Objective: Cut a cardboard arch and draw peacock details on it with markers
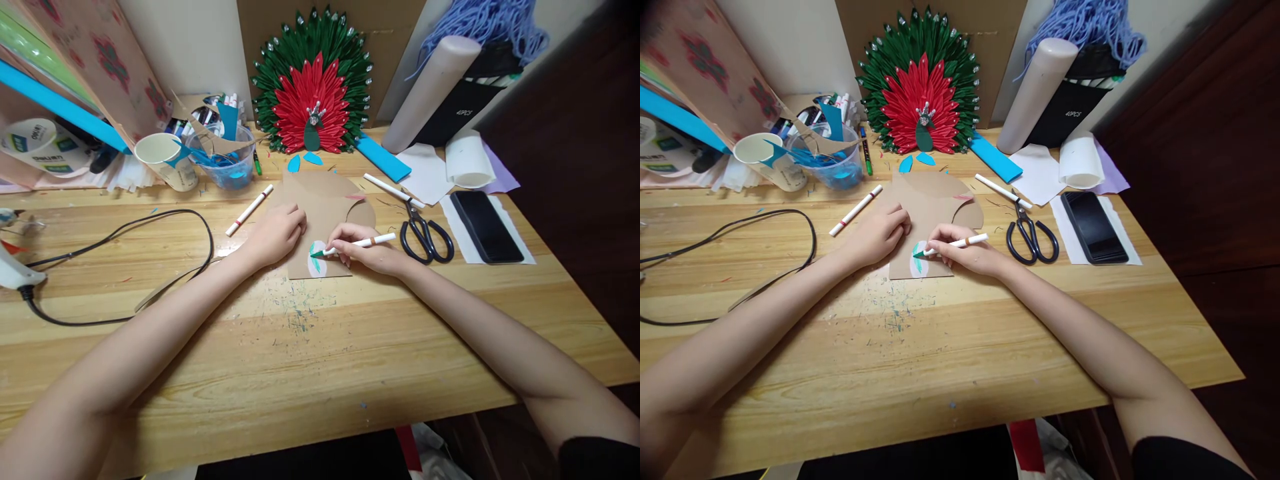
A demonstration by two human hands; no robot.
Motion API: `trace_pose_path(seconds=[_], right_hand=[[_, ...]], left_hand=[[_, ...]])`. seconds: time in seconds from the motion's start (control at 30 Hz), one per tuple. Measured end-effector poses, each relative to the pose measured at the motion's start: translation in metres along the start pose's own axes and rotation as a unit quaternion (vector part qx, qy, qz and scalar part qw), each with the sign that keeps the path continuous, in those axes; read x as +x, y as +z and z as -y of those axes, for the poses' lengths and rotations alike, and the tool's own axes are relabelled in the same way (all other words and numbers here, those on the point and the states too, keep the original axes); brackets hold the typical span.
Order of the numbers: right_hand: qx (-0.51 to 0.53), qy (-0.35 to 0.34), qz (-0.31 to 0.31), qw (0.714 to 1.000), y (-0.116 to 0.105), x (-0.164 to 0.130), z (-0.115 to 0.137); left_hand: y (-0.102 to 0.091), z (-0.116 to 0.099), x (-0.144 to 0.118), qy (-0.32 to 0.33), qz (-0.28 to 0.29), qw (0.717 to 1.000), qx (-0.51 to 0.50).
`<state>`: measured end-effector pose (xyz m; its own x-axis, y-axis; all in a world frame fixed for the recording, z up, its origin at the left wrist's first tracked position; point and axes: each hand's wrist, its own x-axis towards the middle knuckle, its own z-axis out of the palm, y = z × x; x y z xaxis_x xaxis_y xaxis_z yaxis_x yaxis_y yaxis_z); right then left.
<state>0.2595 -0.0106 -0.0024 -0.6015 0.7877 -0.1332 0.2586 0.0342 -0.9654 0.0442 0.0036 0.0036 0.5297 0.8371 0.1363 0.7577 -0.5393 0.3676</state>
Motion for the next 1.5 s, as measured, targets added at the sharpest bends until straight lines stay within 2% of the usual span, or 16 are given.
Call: trace_pose_path(seconds=[0.23,0.4,0.5,0.67,0.77,1.07,1.37,1.5], right_hand=[[0.001,0.012,0.011,1.0,0.001,0.0,0.003],[0.004,0.005,0.005,1.0,0.001,0.0,0.002],[0.001,0.006,0.007,1.0,0.002,0.0,0.002],[0.002,0.0,0.007,1.0,0.002,-0.001,0.003],[0.005,0.001,0.005,1.0,0.002,-0.001,0.003],[-0.017,0.019,0.003,1.0,0.002,-0.001,0.004],[-0.027,0.019,-0.015,0.999,0.002,-0.001,0.004],[-0.034,0.016,0.011,0.999,0.002,-0.001,0.008]], left_hand=[[-0.001,-0.001,0.001,-0.003,0.004,1.0,0.004],[0.002,0.002,0.005,-0.033,-0.014,0.999,0.022],[0.007,0.0,0.016,-0.08,-0.023,0.996,0.045],[0.016,-0.013,0.039,-0.204,-0.035,0.973,0.101],[0.019,-0.019,0.045,-0.233,-0.052,0.964,0.114],[0.019,-0.012,0.04,-0.187,-0.037,0.977,0.093],[0.019,-0.012,0.04,-0.175,-0.033,0.981,0.079],[0.017,-0.013,0.04,-0.171,-0.034,0.981,0.087]])
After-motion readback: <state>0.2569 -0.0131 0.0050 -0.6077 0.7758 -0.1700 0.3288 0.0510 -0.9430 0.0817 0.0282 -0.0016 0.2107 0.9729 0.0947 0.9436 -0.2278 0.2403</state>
